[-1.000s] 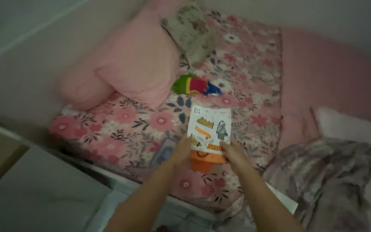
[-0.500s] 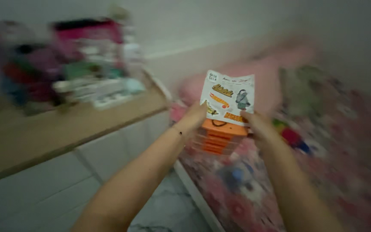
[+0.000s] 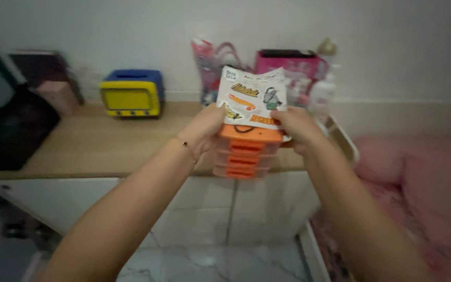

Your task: The person clears items from a bedroom shelf, placing bottles, bags, boxes and a pouch on the adjacent bed, then rearranges the items back onto the shelf, grouping storage boxes, a tissue holder, a plastic container and toiletries into a neat arrangement.

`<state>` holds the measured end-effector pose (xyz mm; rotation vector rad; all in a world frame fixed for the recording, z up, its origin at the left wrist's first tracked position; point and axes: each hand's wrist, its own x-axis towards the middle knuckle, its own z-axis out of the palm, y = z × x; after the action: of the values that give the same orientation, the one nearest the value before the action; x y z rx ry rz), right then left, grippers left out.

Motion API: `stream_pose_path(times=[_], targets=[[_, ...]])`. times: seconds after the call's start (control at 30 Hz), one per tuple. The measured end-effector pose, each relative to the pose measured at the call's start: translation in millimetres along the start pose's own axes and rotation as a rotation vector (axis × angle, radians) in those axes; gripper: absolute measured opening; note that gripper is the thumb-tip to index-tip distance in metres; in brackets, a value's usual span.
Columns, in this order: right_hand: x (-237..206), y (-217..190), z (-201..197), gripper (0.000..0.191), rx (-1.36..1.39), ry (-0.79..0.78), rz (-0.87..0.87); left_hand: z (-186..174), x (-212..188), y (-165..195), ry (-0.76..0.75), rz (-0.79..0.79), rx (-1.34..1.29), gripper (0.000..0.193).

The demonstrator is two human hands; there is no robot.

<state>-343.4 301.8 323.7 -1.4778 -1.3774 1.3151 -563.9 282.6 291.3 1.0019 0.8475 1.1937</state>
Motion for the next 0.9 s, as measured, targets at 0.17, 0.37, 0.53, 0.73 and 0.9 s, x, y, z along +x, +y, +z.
stream_pose_path(times=[0.17,0.37,0.53,0.73,0.9], targets=[[46,-5,81,0.025,0.011,-0.121,0.005,-88,-3,13,0.116,0.094,0.013,0.038],[93,16,142,0.026,0.005,-0.194,0.059,-156,-2,-6,0.213,0.055,-0.026,0.040],[135,33,170,0.027,0.176,-0.328,-0.066,-187,13,-21,0.272,0.011,-0.015,0.041],[170,32,187,0.027,0.066,-0.335,-0.043,-212,32,-28,0.256,0.038,-0.115,0.041],[192,40,194,0.026,0.023,-0.319,0.035,-222,50,-35,0.297,0.035,-0.074,0.041]])
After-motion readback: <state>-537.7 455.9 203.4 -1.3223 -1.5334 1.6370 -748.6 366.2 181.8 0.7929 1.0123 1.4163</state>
